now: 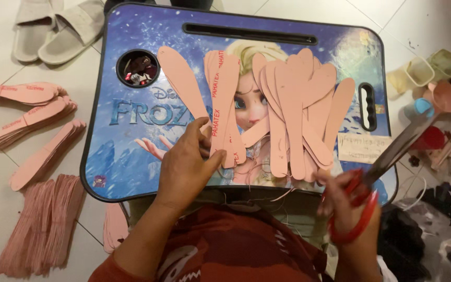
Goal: The person trims the edges of pink shoe insoles using red-handled scissors. They pick up each insole, trim along the perimeter, and place the finished pieces on a Frozen-themed tray.
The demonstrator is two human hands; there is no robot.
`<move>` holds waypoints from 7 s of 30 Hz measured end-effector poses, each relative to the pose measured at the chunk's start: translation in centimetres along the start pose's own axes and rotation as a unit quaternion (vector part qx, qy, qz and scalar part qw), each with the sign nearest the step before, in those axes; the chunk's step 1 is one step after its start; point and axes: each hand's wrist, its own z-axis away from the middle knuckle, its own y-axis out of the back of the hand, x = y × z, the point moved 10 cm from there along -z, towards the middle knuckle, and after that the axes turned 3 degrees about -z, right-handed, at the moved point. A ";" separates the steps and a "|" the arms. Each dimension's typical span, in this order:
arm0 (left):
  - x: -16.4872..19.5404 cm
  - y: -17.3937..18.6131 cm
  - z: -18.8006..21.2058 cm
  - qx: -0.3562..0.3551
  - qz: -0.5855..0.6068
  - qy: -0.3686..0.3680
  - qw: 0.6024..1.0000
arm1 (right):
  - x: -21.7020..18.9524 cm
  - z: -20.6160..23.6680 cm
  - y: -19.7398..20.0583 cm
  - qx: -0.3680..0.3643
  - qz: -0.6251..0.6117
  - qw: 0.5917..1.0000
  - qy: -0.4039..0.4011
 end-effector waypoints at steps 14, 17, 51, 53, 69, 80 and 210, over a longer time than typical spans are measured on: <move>-2.3 -3.8 1.2 -0.074 0.529 0.051 0.844 | 8.2 6.7 -7.1 -0.294 -0.109 0.929 -0.197; -2.3 -4.7 2.0 -0.068 0.512 0.081 0.852 | 7.9 6.9 -8.0 -0.321 -0.051 0.931 -0.166; 1.8 -10.0 6.7 -0.072 0.560 0.146 0.812 | 4.4 7.0 -9.4 -0.335 -0.044 0.940 -0.053; 2.0 -10.2 6.8 -0.083 0.570 0.128 0.807 | 4.4 7.0 -9.3 -0.332 -0.041 0.941 -0.052; 5.3 -10.2 8.1 -0.268 0.533 0.056 0.800 | 6.1 6.5 -7.7 -0.293 0.003 0.951 -0.094; 2.5 -10.5 6.5 -0.216 0.495 0.125 0.832 | 3.4 5.6 -7.8 -0.274 0.157 0.949 -0.009; 2.9 -11.7 5.7 -0.293 0.546 0.144 0.772 | 7.6 7.1 -7.6 -0.301 -0.204 0.908 -0.207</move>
